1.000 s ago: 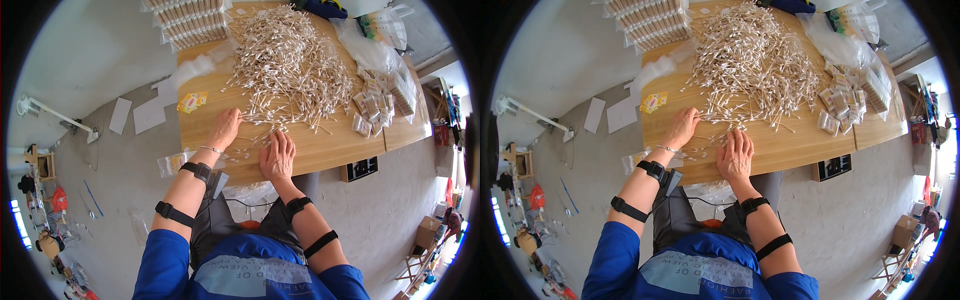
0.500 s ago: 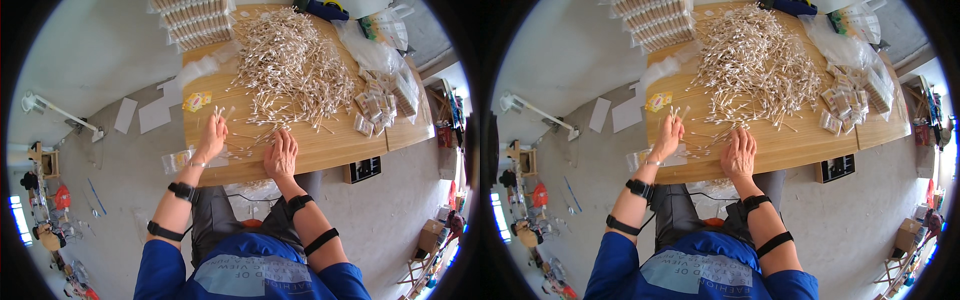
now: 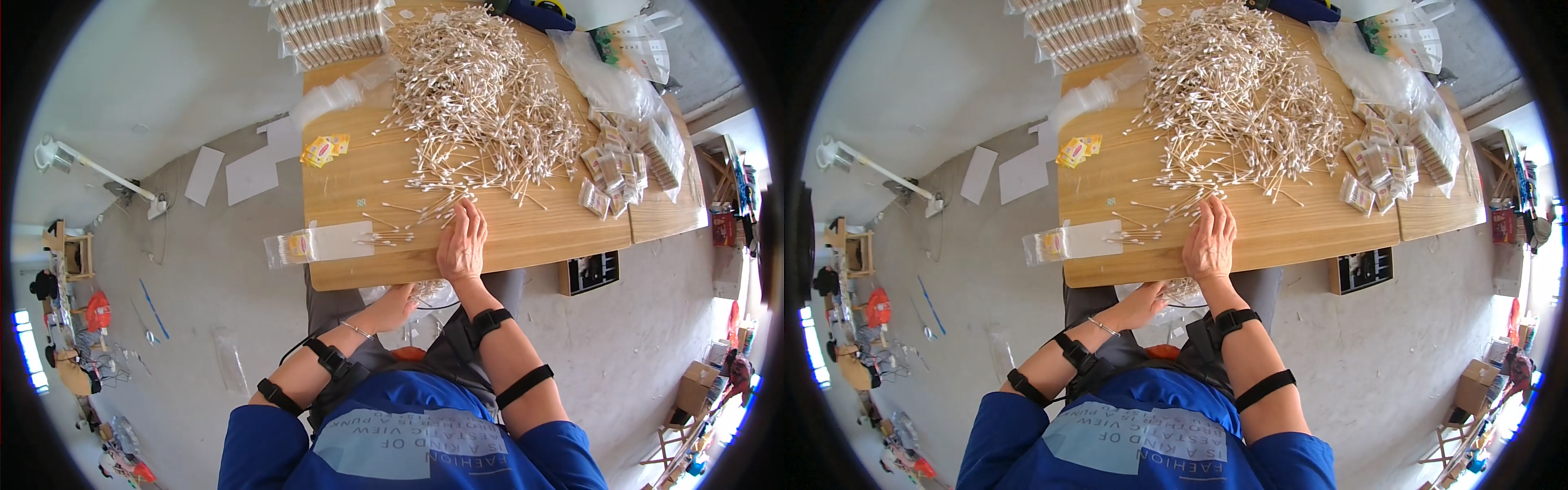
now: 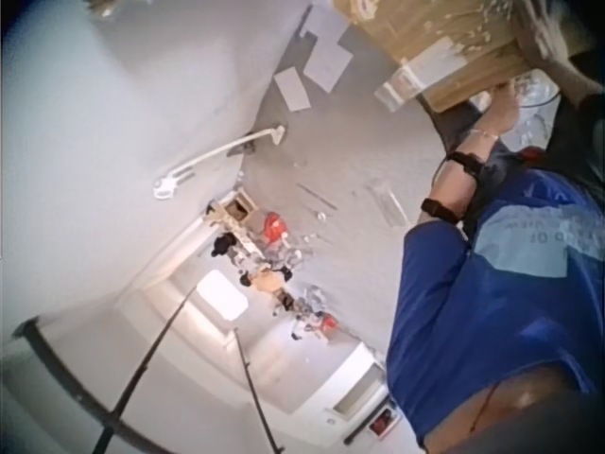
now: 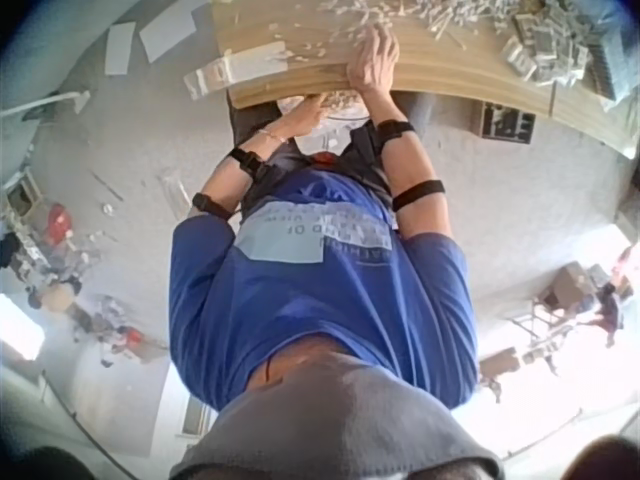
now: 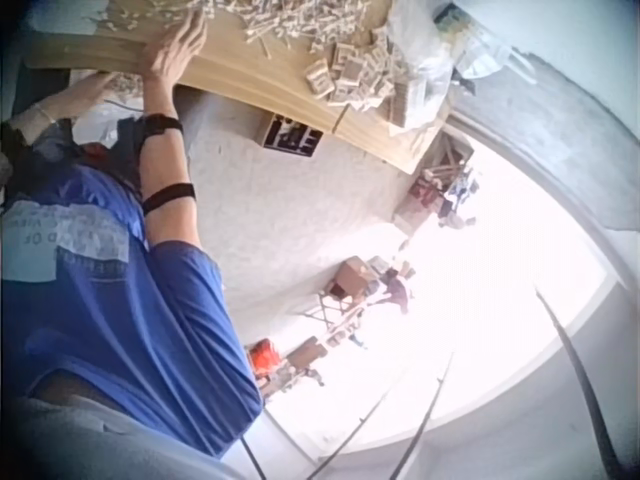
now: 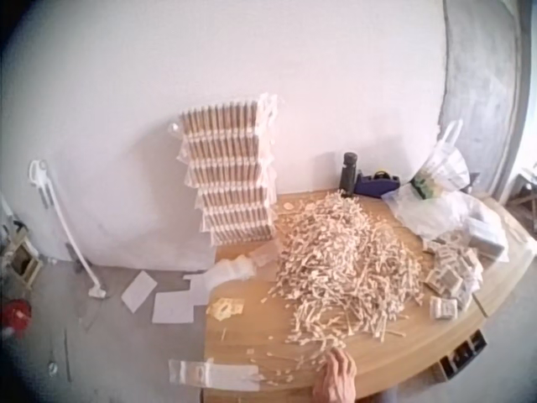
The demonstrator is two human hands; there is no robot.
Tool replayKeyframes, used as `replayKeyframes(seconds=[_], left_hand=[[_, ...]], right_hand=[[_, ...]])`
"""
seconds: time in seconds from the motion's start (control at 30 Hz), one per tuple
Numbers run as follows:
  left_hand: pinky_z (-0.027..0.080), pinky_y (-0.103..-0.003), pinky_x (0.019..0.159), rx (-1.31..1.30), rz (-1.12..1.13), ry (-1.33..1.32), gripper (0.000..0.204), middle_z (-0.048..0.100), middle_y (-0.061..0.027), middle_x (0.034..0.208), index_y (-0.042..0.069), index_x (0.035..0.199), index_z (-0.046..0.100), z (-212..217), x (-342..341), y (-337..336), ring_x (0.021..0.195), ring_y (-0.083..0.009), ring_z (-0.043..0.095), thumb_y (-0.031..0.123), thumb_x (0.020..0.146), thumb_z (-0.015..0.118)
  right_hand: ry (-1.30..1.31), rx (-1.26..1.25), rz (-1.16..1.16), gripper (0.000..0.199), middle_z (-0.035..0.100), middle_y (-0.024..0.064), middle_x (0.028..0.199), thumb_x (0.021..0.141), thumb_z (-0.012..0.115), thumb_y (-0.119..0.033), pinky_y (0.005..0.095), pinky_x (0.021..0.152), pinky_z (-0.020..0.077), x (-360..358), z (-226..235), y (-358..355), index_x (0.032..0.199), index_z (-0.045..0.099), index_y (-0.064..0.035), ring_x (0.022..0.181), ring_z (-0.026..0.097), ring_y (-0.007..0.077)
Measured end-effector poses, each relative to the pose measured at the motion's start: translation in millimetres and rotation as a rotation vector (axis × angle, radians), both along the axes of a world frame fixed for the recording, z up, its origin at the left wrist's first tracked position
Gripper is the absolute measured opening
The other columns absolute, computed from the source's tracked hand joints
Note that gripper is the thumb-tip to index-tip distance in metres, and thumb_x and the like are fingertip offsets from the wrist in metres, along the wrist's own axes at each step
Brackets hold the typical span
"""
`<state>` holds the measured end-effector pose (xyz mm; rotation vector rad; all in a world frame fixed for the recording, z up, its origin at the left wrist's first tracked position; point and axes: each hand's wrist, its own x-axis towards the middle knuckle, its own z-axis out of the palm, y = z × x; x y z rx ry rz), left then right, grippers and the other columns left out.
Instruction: Packing cotton swabs into plastic bags and sealing them.
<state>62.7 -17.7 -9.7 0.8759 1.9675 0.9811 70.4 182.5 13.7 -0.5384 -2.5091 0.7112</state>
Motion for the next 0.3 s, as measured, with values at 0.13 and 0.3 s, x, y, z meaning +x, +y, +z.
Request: replayKeyframes(seconds=[0.13, 0.3], left_hand=[[0.043, -0.043, 0.101, -0.103, 0.024, 0.378, 0.037, 0.05, -0.0276, 0.132, -0.007, 0.127, 0.049, -20, 9, 3, 0.126, -0.0379, 0.049, 0.01, 0.094, 0.051], [0.041, -0.039, 0.103, -0.285, -0.176, -0.409, 0.038, 0.056, -0.0228, 0.127, 0.002, 0.128, 0.053, 78, -36, 42, 0.122, -0.0303, 0.054, 0.019, 0.094, 0.058]], right_hand=[[-0.018, -0.003, -0.005, 0.048, 0.043, 0.0194, 0.138, 0.086, 0.05, -0.008, 0.052, 0.109, 0.0287, 0, -1, 1, 0.133, 0.044, -0.0016, 0.129, 0.037, 0.0402], [-0.017, -0.012, -0.005, 0.05, 0.042, 0.0189, 0.139, 0.085, 0.05, -0.007, 0.0517, 0.109, 0.0282, 6, -5, 5, 0.135, 0.042, -0.0017, 0.13, 0.037, 0.0398]])
